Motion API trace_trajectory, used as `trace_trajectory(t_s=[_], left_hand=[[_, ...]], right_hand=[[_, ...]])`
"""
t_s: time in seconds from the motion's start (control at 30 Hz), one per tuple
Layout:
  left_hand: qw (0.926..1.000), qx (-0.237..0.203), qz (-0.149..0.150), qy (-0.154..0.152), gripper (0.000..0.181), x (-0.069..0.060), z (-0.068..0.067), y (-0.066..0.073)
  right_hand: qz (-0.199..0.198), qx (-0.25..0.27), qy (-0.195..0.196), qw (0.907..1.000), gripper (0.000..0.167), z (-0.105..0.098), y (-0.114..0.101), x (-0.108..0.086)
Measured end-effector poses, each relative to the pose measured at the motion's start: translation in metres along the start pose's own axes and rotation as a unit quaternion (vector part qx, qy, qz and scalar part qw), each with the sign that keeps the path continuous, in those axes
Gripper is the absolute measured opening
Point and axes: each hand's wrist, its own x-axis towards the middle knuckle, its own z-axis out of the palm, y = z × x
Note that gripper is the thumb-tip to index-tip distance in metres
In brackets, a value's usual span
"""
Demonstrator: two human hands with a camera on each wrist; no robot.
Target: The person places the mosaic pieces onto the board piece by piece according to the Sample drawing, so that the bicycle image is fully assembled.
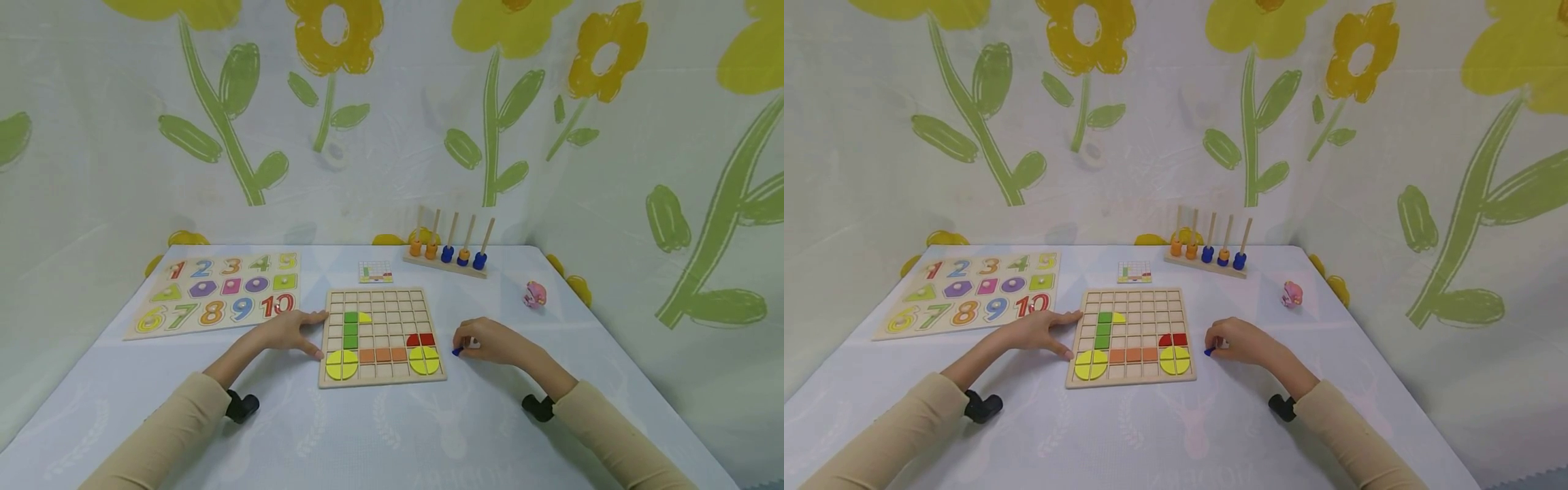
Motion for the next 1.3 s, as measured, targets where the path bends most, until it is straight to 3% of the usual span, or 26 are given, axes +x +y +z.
trace_trajectory(t_s=[0.33, 0.73, 0.97, 1.3], left_hand=[[1.0, -0.002, 0.0, -0.002, 0.093, 0.001, 0.002, 0.002], [1.0, 0.001, 0.004, -0.003, 0.093, 0.004, 0.001, 0.0], [1.0, 0.004, 0.002, -0.002, 0.092, 0.002, 0.001, 0.001], [1.0, 0.006, 0.006, -0.001, 0.092, 0.001, 0.0, 0.001]], right_hand=[[0.005, -0.014, 0.022, 0.9996, 0.009, -0.001, -0.006, 0.002], [-0.026, 0.019, 0.07, 0.997, 0.01, 0.004, -0.044, 0.023], [-0.037, 0.027, 0.066, 0.9968, 0.009, 0.012, -0.066, 0.042], [-0.078, -0.03, 0.045, 0.9955, 0.007, 0.03, -0.089, 0.069]])
